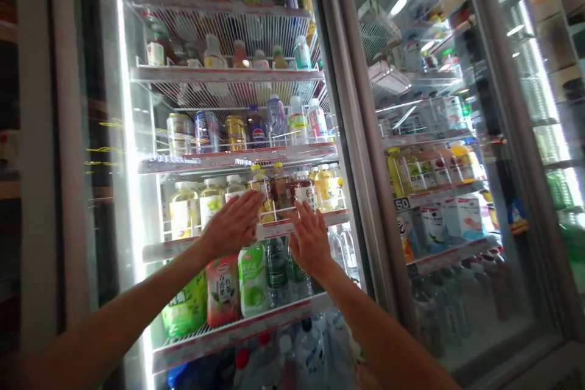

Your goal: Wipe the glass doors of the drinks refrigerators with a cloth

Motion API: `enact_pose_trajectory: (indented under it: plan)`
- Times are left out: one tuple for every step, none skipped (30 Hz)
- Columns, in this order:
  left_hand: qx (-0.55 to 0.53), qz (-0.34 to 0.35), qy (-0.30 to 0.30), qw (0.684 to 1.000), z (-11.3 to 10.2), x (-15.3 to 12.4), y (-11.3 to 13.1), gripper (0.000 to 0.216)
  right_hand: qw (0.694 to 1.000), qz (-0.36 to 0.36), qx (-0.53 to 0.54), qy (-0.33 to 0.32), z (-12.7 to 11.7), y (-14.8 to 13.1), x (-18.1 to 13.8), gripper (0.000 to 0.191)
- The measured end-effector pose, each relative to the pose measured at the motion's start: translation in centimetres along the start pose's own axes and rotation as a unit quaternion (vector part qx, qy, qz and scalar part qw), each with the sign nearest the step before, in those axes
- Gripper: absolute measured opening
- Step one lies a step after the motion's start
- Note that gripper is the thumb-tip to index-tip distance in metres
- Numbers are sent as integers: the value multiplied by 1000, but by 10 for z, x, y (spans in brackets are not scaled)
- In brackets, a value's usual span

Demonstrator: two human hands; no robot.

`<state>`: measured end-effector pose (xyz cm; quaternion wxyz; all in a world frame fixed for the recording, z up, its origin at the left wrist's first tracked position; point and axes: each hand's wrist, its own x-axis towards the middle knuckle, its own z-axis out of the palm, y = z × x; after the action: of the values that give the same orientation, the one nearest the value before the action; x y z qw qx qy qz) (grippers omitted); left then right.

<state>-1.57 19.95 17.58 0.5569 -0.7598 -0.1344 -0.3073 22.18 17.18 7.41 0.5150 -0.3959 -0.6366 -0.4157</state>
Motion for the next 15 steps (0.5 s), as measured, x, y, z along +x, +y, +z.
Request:
enact_pose_trajectory:
  plan:
    - [6, -25, 7, 1000, -5, -3, -11, 61, 1000, 12, -8, 3, -2, 6, -1, 43]
    - [16, -75, 24, 997, -11, -5, -25, 61, 999, 30, -18, 8, -5, 14, -3, 44]
    - [30, -142, 52, 988, -16, -6, -38, 60, 998, 49, -28, 15, -7, 21, -4, 44]
    - [43, -208, 82, 974, -20, -6, -46, 59, 997, 63, -35, 21, -9, 25, -6, 45]
    - [53, -258, 104, 959, -21, -5, -49, 59, 997, 68, -38, 24, -10, 27, -6, 45]
    - [58, -279, 113, 952, -21, -2, -46, 60, 997, 63, -34, 24, -9, 26, -6, 46]
    - [54, -264, 105, 957, -18, 0, -38, 60, 998, 50, -26, 21, -8, 22, -5, 46]
    - [42, -210, 81, 973, -14, 2, -27, 60, 999, 33, -15, 15, -7, 16, -3, 47]
    - [27, -135, 49, 989, -11, 4, -18, 59, 1000, 16, -5, 9, -5, 11, -1, 47]
    - [13, -61, 18, 998, -8, 4, -12, 59, 1000, 5, 3, 4, -4, 7, 1, 47]
    - [5, -12, -3, 1000, -8, 3, -11, 58, 1000, 2, 6, 2, -4, 5, 2, 47]
    - [2, -3, -8, 1000, -10, 2, -17, 57, 1000, 9, 3, 4, -4, 6, 3, 46]
    - [7, -34, 7, 999, -13, 1, -26, 56, 1000, 24, -3, 9, -5, 10, 3, 45]
    - [17, -99, 36, 994, -16, 1, -38, 57, 999, 41, -12, 14, -6, 15, 2, 44]
    - [28, -173, 71, 982, -19, 2, -49, 57, 998, 57, -21, 20, -8, 19, 1, 43]
